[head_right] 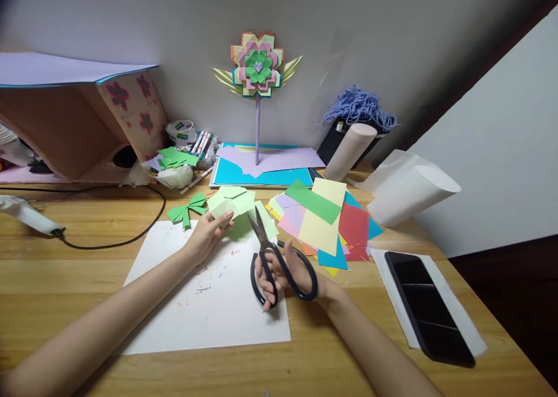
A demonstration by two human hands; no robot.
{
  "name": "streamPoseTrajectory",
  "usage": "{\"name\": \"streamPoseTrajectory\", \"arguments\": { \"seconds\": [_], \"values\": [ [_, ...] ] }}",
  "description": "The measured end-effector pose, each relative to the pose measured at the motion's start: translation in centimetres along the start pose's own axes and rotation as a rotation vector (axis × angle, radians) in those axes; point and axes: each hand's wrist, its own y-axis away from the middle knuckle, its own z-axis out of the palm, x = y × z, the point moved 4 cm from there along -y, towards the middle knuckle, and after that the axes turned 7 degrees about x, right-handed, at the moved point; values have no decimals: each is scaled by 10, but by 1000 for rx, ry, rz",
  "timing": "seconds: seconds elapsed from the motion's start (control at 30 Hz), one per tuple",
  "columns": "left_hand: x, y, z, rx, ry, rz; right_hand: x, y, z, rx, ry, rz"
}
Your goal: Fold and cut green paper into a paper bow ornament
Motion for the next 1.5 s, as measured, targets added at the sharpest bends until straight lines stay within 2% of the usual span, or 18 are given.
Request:
{"name": "streamPoseTrajectory", "arguments": {
  "seconds": [0.33,0.67,0.93,1.5],
  "values": [
    [-2,1,0,20,-60,-20,13,-6,2,-17,36,67],
    [-5,2,0,6,-186,-3,21,-13,-9,53,40,25],
    [-4,1,0,-6,-174,-10,26,-18,-13,99,51,-36],
    [-3,2,1,7,-132,-67,31,-21,-16,106,13,-9]
  ]
}}
